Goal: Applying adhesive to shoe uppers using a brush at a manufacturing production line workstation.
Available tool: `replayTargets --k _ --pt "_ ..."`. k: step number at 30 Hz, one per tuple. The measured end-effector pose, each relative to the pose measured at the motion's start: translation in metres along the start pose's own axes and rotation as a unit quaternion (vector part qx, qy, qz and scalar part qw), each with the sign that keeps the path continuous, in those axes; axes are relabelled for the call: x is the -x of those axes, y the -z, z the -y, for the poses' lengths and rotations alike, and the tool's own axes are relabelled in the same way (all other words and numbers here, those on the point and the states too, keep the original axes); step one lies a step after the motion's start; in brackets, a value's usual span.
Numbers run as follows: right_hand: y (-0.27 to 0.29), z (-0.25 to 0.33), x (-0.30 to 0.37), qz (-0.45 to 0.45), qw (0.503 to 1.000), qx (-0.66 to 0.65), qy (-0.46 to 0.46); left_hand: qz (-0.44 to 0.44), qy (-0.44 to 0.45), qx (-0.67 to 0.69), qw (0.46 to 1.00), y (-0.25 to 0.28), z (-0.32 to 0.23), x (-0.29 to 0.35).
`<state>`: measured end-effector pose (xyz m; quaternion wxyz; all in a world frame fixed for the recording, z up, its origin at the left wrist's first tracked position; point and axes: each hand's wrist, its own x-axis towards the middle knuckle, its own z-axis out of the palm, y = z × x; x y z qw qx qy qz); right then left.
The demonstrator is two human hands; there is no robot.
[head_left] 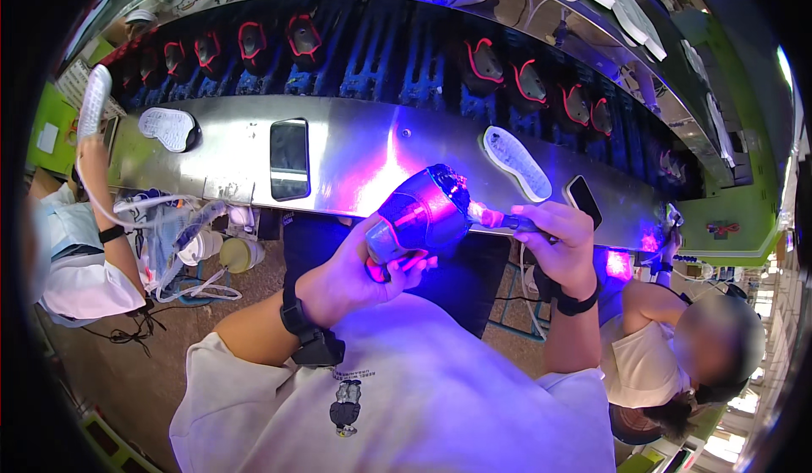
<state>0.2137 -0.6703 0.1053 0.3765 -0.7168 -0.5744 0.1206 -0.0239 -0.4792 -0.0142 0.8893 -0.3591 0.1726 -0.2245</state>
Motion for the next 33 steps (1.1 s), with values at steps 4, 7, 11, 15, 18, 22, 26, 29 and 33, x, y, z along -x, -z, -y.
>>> replayTargets --k 4,7,11,15,18,22,26,29,33 --pt "-0.002 -0.014 0.011 -0.027 1.0 -0.012 0.004 0.028 0.001 -0.01 1.0 -0.004 0.013 -0.014" --pt "-0.007 -0.023 0.023 -0.042 0.998 -0.034 0.02 -0.01 0.035 0.047 0.998 -0.003 0.018 -0.024" --pt "-0.021 -0.045 0.056 -0.037 0.993 -0.11 -0.019 -0.003 0.037 0.011 0.999 -0.018 0.02 -0.032" --pt "-0.019 -0.064 0.049 -0.086 0.992 -0.051 -0.079 -0.012 -0.145 -0.339 0.929 -0.053 0.001 -0.058" --pt "-0.026 -0.075 0.031 -0.098 0.958 -0.051 -0.266 -0.031 -0.229 -0.525 0.819 -0.076 -0.005 -0.064" --pt "-0.04 -0.065 0.043 -0.147 0.96 -0.129 -0.198 -0.052 -0.273 -0.698 0.66 -0.103 -0.001 -0.065" --pt "-0.045 -0.058 0.074 -0.12 0.957 -0.163 -0.209 -0.075 -0.41 -0.8 0.431 -0.109 0.006 -0.059" --pt "-0.031 -0.049 0.087 -0.152 0.922 -0.187 -0.302 -0.1 -0.475 -0.855 0.18 -0.108 0.011 -0.041" --pt "0.002 -0.018 0.082 -0.138 0.932 -0.153 -0.298 -0.088 -0.481 -0.848 -0.203 -0.101 -0.011 -0.029"
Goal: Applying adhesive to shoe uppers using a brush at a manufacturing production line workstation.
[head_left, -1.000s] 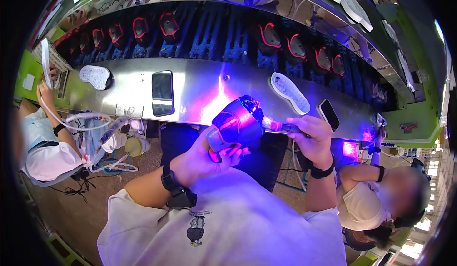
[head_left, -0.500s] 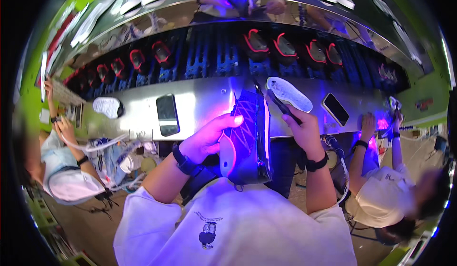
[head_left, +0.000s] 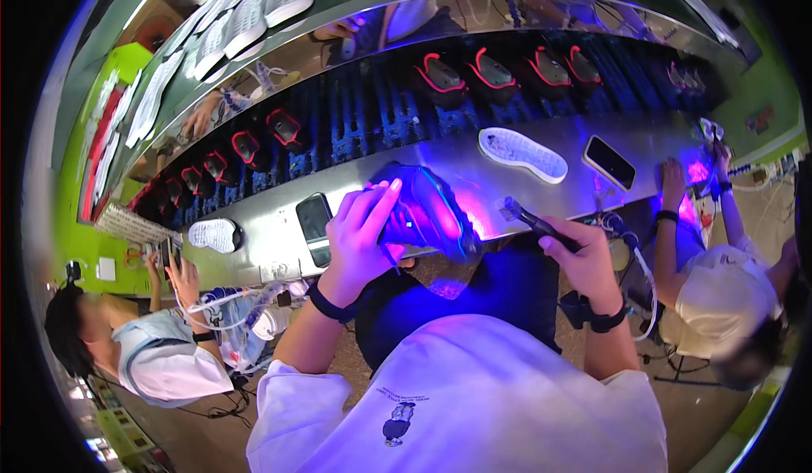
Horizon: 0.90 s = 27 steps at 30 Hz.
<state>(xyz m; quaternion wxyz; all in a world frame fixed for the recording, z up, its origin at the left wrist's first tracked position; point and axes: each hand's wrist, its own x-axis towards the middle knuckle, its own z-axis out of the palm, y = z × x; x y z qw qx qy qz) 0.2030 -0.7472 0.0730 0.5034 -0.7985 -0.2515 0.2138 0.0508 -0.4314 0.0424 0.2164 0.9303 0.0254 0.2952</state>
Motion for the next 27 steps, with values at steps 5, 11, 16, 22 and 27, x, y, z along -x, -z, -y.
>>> replayTargets --k 5,11,16,22,27 --pt "0.005 0.035 0.009 0.044 0.998 -0.019 0.033 -0.061 -0.148 -0.076 0.984 0.005 0.007 0.016" --pt "-0.01 0.042 -0.003 0.047 0.989 -0.002 0.137 -0.078 -0.209 -0.118 0.968 0.01 0.001 0.02" --pt "-0.01 0.037 -0.011 0.034 0.983 0.0 0.181 -0.081 -0.252 -0.134 0.955 0.013 -0.011 0.01" --pt "0.016 0.013 -0.004 0.067 0.982 -0.001 0.174 -0.069 -0.259 -0.147 0.952 -0.001 -0.021 -0.007" --pt "0.028 -0.026 0.001 0.075 0.988 -0.023 0.13 0.018 -0.258 -0.174 0.95 -0.013 -0.015 -0.034"
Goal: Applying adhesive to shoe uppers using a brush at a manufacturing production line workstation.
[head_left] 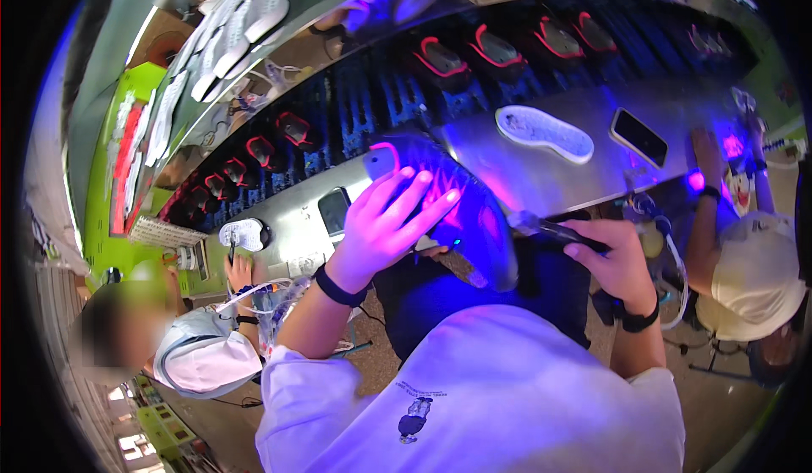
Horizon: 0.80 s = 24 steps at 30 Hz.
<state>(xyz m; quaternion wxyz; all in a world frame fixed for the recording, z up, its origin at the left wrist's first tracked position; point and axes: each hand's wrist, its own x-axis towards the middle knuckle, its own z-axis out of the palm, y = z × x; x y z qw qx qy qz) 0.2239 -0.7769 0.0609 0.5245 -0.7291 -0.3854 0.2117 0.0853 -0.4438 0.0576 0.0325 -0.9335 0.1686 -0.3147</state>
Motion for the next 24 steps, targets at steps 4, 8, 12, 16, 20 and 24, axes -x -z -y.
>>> replayTargets --k 4,8,12,16,20,24 --pt "0.007 -0.039 0.01 -0.123 0.972 -0.051 -0.194 0.179 0.133 0.076 0.972 -0.025 0.044 -0.036" --pt "0.014 -0.079 0.026 -0.157 0.956 -0.121 -0.215 0.268 0.315 0.068 0.908 -0.083 0.128 -0.044" --pt "0.014 -0.081 0.019 -0.176 0.942 -0.15 -0.242 0.299 0.53 0.051 0.792 -0.17 0.242 -0.015" --pt "0.008 -0.087 -0.005 -0.143 0.946 -0.167 -0.24 0.133 0.694 0.012 0.707 -0.193 0.367 0.134" --pt "0.008 -0.092 0.005 -0.213 0.93 -0.133 -0.268 0.207 0.587 0.057 0.781 -0.245 0.35 0.05" --pt "0.005 -0.097 -0.003 -0.186 0.936 -0.114 -0.275 0.193 0.514 0.043 0.835 -0.26 0.35 0.036"
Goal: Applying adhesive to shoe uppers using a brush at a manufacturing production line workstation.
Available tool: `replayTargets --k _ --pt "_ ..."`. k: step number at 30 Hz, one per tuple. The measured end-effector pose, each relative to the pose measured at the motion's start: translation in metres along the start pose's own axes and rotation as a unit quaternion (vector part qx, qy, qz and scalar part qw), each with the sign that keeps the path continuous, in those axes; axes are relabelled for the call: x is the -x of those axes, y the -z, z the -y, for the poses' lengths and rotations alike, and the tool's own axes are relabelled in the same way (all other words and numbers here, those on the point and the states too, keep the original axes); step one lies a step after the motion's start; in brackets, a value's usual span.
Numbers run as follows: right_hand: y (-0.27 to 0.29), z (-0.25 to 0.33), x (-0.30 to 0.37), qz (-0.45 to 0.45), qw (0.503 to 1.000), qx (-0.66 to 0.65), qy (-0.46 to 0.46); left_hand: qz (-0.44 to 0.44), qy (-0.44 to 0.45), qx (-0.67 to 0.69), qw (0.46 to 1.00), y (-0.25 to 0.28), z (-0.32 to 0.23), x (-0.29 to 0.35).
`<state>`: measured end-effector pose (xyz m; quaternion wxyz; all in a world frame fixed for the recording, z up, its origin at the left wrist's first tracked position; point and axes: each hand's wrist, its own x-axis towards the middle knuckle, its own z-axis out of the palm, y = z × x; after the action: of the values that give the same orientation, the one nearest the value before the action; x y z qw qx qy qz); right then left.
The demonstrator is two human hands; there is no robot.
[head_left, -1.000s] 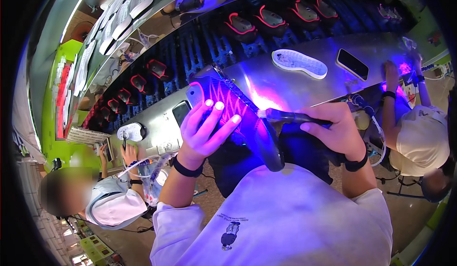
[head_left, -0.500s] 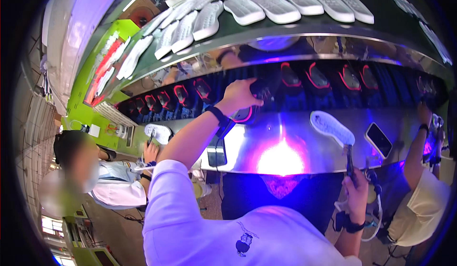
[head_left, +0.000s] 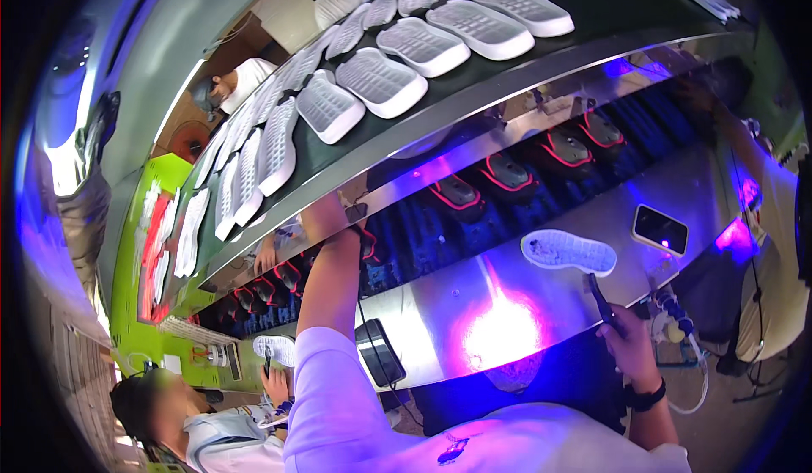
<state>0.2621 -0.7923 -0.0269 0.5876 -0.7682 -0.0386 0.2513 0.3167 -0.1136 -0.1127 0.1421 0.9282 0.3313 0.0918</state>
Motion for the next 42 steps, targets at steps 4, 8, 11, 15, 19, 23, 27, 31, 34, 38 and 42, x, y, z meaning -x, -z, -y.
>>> replayTargets --k 4,8,11,15,19,23,27,31,34,38,42 --pt "-0.009 0.012 0.002 0.0 0.999 0.044 0.028 -0.049 -0.034 -0.005 0.998 -0.053 -0.117 -0.047" --pt "-0.024 0.013 0.0 0.004 0.992 0.088 0.089 -0.117 -0.021 0.004 0.993 -0.113 -0.183 -0.015" --pt "-0.024 -0.003 0.0 0.01 0.994 0.029 0.103 -0.027 0.088 0.042 0.995 -0.098 -0.17 -0.011" --pt "-0.018 -0.015 -0.006 0.017 0.999 -0.002 0.045 -0.051 0.007 0.146 0.988 -0.063 -0.149 0.008" --pt "-0.019 -0.007 -0.023 0.054 0.996 0.038 0.054 0.025 -0.017 0.126 0.992 -0.02 -0.086 0.016" --pt "-0.02 -0.008 -0.036 0.067 0.992 -0.009 0.105 -0.064 -0.018 -0.015 0.998 -0.026 -0.023 0.004" --pt "-0.011 -0.017 -0.027 -0.011 0.996 -0.003 0.089 -0.126 -0.178 -0.054 0.974 -0.042 -0.122 0.02" --pt "0.006 -0.011 -0.017 -0.008 0.999 0.037 0.007 -0.027 -0.156 -0.027 0.987 -0.034 -0.218 0.01" --pt "0.004 -0.018 -0.015 -0.056 0.986 0.099 0.121 0.05 -0.149 -0.002 0.988 -0.05 -0.312 0.027" --pt "0.003 -0.013 -0.013 -0.087 0.97 0.122 0.189 0.121 -0.056 -0.015 0.991 -0.087 -0.317 0.019" --pt "0.011 -0.019 -0.005 -0.073 0.988 0.067 0.12 0.247 0.171 0.229 0.926 -0.077 -0.287 0.021"
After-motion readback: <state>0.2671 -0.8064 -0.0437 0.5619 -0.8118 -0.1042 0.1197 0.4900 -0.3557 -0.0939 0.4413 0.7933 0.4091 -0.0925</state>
